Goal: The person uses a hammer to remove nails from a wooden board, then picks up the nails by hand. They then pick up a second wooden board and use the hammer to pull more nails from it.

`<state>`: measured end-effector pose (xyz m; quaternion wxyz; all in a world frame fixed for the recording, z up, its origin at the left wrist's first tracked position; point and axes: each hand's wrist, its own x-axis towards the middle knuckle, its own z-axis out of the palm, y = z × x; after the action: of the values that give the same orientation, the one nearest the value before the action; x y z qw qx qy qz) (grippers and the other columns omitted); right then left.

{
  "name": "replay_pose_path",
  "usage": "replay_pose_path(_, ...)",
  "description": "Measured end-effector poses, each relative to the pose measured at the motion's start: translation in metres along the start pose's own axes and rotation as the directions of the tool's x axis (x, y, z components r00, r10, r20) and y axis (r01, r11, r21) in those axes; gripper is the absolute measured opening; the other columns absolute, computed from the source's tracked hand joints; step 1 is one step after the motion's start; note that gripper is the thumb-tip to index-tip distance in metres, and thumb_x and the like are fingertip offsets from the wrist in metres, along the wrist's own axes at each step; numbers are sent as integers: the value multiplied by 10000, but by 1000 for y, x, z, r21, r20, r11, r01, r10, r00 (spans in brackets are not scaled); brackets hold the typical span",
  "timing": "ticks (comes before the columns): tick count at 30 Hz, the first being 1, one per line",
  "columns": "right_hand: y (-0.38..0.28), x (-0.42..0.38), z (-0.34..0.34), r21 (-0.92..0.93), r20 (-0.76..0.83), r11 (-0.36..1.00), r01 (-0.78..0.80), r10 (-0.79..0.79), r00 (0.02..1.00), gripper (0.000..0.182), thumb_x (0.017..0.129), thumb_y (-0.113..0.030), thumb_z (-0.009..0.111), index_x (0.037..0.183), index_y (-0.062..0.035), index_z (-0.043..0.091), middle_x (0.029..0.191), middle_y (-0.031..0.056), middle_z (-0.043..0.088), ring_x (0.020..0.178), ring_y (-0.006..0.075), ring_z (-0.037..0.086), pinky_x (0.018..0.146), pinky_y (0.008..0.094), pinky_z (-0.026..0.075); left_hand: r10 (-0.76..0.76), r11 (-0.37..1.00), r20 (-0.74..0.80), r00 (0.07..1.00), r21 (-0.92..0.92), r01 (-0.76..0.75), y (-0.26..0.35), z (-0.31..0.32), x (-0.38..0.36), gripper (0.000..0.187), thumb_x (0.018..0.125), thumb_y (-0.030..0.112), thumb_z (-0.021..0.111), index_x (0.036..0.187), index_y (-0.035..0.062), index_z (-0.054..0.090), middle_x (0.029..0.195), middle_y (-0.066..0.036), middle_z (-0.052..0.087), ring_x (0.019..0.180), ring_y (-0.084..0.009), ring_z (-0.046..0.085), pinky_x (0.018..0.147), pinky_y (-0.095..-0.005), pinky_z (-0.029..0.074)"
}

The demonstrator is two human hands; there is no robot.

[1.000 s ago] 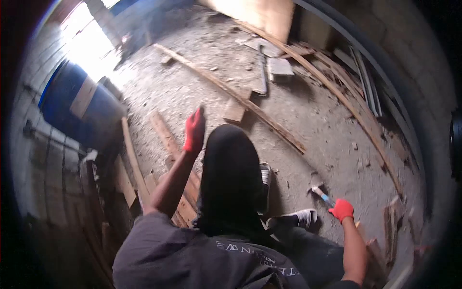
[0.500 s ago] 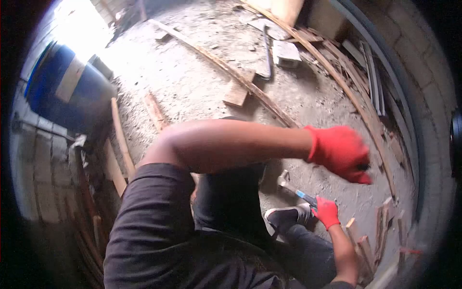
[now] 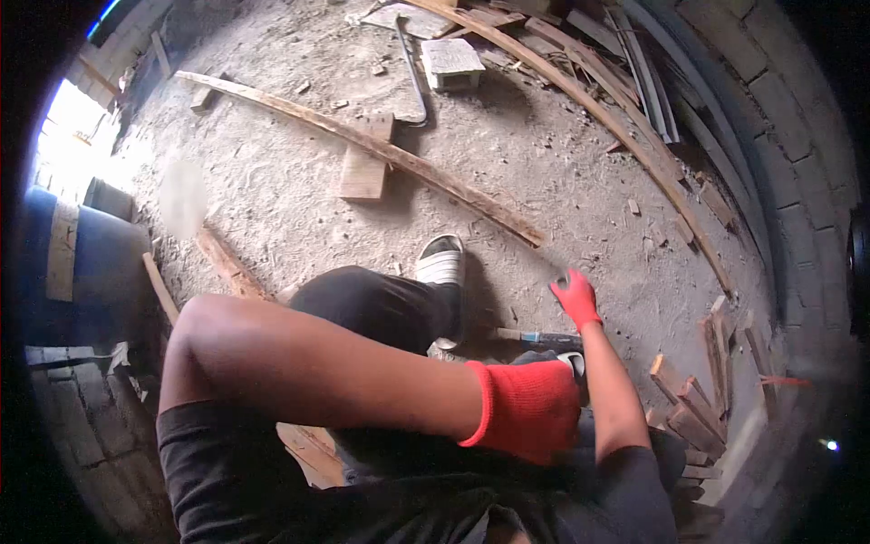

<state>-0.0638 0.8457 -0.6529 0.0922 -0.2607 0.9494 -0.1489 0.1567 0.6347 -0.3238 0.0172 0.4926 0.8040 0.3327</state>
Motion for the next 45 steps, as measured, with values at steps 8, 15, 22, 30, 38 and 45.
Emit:
replay_pose_path(8,-122,91,3,-212,-25,977,25,-31,999,813,679,-405,804,1356,-122,452,1290,128,538,1185,332,518,961,485,430,-44,998,-71,997,-38,41,8,-4,-11,221,709,285,620,655,76,668,624,-129,627,566,-326,624,506,-433,484)
replay_pose_path(15,-102,82,11,-244,100,969,40,-16,995,738,722,-359,781,1355,-161,458,1292,90,540,1185,299,525,948,483,432,-166,986,-10,986,-15,165,-13,-53,-6,267,727,349,636,645,96,635,601,-99,603,564,-321,608,521,-434,473)
replay_pose_path(22,-74,41,-4,-171,41,984,-53,61,997,722,715,-306,776,1349,-144,470,1272,94,559,1146,305,549,936,460,440,-319,932,-151,936,131,339,-27,-142,-37,296,831,390,650,869,97,642,793,-150,644,706,-320,634,601,-389,499)
replay_pose_path(30,-37,29,-12,-200,33,966,-166,176,984,724,741,-264,761,1377,-135,440,1326,105,529,1162,322,541,961,447,430,-844,520,-530,82,-771,368,-185,-142,-257,471,981,466,482,909,19,612,701,34,562,591,-75,491,519,-253,391)
replay_pose_path(38,-51,-5,1,-211,-215,937,-277,232,948,807,709,-382,768,1379,-93,424,1440,201,364,1321,386,347,1066,520,314,-844,-15,-293,-449,-825,566,-366,19,-431,517,957,505,422,955,92,733,735,-106,620,596,-195,558,565,-348,437)
replay_pose_path(45,-59,-29,32,-144,-352,988,48,-96,931,782,694,-437,762,1333,-96,466,1435,182,352,1334,405,303,1094,557,254,-630,-334,-519,-577,-490,805,-411,33,-434,524,932,460,424,1156,35,632,1140,-255,623,1097,-416,579,924,-471,458)
